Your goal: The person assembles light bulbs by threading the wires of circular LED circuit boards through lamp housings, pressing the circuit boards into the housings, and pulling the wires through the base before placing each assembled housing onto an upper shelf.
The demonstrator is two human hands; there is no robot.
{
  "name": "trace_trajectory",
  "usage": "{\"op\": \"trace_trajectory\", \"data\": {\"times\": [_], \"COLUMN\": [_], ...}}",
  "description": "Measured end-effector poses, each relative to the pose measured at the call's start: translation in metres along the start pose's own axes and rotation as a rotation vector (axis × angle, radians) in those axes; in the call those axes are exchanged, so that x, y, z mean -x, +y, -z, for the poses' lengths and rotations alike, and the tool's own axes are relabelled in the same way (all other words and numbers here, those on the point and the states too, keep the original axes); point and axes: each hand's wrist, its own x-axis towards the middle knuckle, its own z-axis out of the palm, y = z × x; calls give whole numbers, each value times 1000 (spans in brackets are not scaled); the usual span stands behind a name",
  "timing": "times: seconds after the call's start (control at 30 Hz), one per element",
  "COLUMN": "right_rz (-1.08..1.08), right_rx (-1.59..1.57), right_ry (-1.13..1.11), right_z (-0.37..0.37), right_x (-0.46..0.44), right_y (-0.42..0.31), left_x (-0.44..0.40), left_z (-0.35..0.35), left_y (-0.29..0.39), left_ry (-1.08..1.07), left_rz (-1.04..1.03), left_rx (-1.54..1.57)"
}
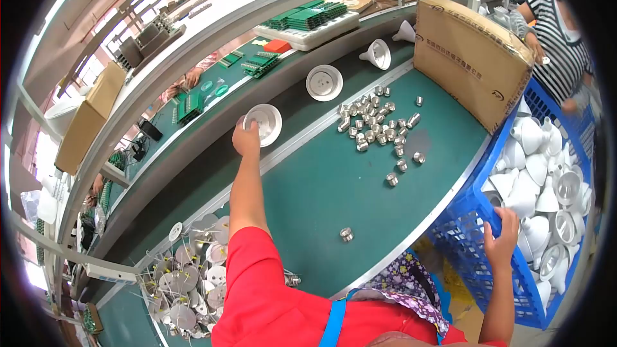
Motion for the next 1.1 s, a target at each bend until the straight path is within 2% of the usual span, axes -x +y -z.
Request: {"op": "trace_trajectory", "data": {"times": [0.13,0.23,0.27,0.33,0.43,0.53,0.6,0.63,0.7,0.73,0.77,0.83,0.9,0.97,1.0,1.1], "right_rz": [-48,-27,-23,-18,7,26,59,79,106,114,122,148,187,196,207,218], "right_rx": [20,51,53,53,50,36,30,22,17,9,1,-5,-2,-29,-37,-42], "right_ry": [-51,-41,-40,-36,-21,-1,-13,-19,-41,-46,-22,-26,0,13,21,24], "right_z": [0,-1,-1,0,0,-2,0,-1,4,5,3,2,2,4,6,10], "right_x": [-1,-2,-3,-3,0,1,3,4,8,10,7,12,14,19,22,32], "right_y": [-3,-6,-7,-8,-5,1,6,6,5,6,6,11,14,12,10,10], "left_x": [-4,-12,-13,-13,-11,-9,-3,13,48,72,97,144,178,200,210,215], "left_z": [-23,-44,-48,-45,-32,4,34,70,131,164,191,229,248,259,260,262], "left_y": [-15,-34,-38,-35,-26,-19,-26,1,33,48,58,54,41,32,29,16], "left_ry": [-51,24,-11,-81,-48,-141,-386,-589,-931,-1036,-1118,-1139,-1238,-1214,-1198,-970], "left_rz": [64,-48,-19,36,42,-51,-264,-329,-486,-469,-469,-604,-619,-798,-781,-946], "left_rx": [-33,31,50,88,15,-17,-31,-197,-315,-346,-371,-399,-398,-625,-754,-886]}}
